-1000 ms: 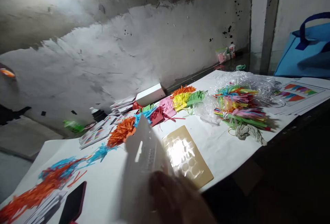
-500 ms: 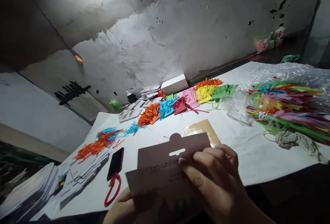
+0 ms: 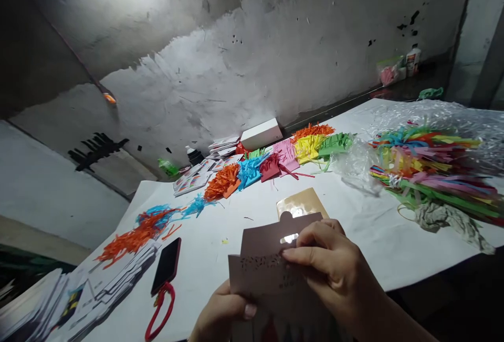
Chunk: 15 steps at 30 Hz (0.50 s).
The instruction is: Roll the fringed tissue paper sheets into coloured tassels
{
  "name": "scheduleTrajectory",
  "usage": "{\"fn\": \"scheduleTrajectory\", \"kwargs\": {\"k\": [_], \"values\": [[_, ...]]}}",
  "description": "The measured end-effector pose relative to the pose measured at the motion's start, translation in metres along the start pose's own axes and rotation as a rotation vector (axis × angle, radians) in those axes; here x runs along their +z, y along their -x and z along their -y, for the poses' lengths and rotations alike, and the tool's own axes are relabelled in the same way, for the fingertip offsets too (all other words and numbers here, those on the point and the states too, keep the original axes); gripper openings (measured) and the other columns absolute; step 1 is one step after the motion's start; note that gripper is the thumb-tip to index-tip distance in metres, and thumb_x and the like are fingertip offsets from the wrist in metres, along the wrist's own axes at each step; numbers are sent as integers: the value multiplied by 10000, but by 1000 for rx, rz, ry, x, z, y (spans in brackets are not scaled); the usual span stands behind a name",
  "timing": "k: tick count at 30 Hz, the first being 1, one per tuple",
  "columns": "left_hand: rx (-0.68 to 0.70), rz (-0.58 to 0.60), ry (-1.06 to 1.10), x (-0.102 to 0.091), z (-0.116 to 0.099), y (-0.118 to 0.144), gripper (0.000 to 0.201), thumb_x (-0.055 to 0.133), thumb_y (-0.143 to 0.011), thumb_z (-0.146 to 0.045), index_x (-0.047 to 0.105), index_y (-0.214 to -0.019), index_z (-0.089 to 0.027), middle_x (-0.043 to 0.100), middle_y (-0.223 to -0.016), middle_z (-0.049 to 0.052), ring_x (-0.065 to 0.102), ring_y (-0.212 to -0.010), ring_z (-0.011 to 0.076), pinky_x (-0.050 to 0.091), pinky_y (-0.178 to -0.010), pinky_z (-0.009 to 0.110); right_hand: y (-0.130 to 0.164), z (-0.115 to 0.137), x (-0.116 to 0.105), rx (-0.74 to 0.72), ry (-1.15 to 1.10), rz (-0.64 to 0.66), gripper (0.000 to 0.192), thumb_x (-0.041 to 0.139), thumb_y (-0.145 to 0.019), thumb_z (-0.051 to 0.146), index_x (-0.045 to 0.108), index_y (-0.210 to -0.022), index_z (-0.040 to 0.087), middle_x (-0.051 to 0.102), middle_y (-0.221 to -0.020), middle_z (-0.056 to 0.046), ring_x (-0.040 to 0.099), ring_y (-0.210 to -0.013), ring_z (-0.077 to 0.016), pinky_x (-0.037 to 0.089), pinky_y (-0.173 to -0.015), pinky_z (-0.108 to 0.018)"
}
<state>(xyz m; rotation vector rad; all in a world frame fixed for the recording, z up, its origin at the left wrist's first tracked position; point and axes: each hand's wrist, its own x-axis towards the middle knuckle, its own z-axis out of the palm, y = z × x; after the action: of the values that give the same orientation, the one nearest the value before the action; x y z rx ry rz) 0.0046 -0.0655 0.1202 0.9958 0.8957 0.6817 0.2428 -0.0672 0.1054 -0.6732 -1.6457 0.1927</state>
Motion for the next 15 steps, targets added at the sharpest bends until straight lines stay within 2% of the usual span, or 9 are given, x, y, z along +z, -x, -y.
{"fn": "scheduleTrajectory", "kwargs": {"k": [4,7,11,13,15], "values": [[19,61,26,0,3,-5,535,637,-476,-89,842,-965,-157,813,-906,50,671,-1035,355,478,-927,376,3,2,0,-35,18,34,294,610,-885,15,737,-1049,224,715,-883,-45,656,-841,-184,564,-716,-294],[5,95,93,1,9,-7,548,623,-468,-117,831,-974,-150,810,-920,49,672,-1058,368,469,-955,398,7,5,0,-81,62,51,290,607,-875,-14,706,-1054,191,719,-919,-45,652,-841,-168,535,-821,-327],[-26,39,109,6,13,-3,426,653,-533,-155,832,-919,-164,809,-901,48,692,-988,355,483,-918,408,12,4,3,-72,107,56,285,568,-890,-28,668,-1060,178,711,-954,-51,651,-867,-163,494,-883,-341],[-43,-5,102,9,11,1,369,667,-569,-164,837,-896,-154,809,-870,56,710,-909,325,497,-861,381,16,4,1,-40,108,28,232,561,-910,10,657,-1014,194,704,-945,-51,649,-867,-168,510,-839,-316],[-55,-96,96,13,7,3,329,681,-577,-159,841,-864,-148,808,-822,59,719,-869,307,507,-810,353,26,2,-6,31,81,-9,165,539,-946,80,628,-943,219,680,-875,-38,652,-822,-170,540,-750,-280]]}}
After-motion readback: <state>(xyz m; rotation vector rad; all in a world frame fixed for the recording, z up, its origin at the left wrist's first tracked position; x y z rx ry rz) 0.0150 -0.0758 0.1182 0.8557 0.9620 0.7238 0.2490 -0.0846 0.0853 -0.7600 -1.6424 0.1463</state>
